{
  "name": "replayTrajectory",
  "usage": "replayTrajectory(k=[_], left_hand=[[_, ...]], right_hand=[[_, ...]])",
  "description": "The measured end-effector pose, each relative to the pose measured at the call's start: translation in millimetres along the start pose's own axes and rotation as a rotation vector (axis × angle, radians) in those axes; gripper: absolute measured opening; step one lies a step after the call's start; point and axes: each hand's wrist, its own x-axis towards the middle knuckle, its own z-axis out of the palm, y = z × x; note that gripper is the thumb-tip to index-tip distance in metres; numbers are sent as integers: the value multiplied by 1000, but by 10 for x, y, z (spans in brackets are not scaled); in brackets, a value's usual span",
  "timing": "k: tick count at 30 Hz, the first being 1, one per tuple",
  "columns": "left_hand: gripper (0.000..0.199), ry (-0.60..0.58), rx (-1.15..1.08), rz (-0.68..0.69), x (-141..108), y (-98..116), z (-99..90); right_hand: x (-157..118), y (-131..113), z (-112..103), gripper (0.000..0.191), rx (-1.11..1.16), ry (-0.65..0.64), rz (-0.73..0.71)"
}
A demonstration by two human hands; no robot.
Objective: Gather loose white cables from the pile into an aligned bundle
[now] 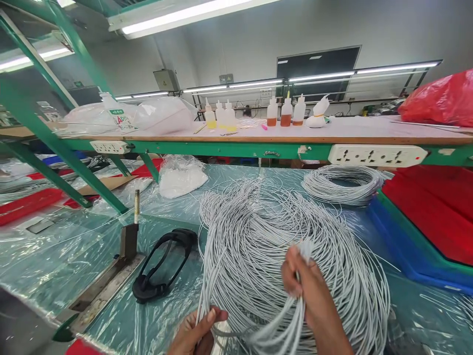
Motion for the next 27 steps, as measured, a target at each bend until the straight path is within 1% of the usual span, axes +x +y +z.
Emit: replayTrajectory(k=[1, 2, 3, 5, 8, 10, 13, 15, 17, 20, 23, 27], left_hand=[[43, -2, -21, 21, 6, -4, 59], [42, -2, -50, 51, 13, -16, 124], [40, -4, -75, 82, 22, -36, 188], [39, -16, -94, 116, 40, -85, 289], [40, -15, -80, 116, 59, -144, 344], [39, -5, -82, 118, 60, -156, 341], [38, -12, -111, 112, 40, -144, 341], [39, -9, -142, 103, 23, -128, 353], [39, 6, -161, 103, 11, -114, 364], [37, 34, -174, 110, 12, -108, 359], [35, 24, -171, 117, 27, -125, 344], [37, -16, -140, 112, 38, -162, 343]], right_hand=[[-66, 16, 52, 53, -89, -40, 44], [-131, 35, 117, 54, -173, -53, 67], [-190, 54, 189, 55, -244, -35, 66], [-279, 81, 324, 54, -316, 17, 18], [-338, 84, 436, 55, -360, 47, -35], [-342, 81, 443, 53, -387, 30, -39], [-307, 117, 398, 51, -391, 20, -31], [-255, 172, 351, 51, -345, 49, -16], [-191, 231, 303, 51, -281, 77, -33], [-123, 274, 265, 54, -224, 88, -38], [-138, 241, 299, 54, -234, 77, 0], [-200, 196, 378, 57, -293, 16, 20]])
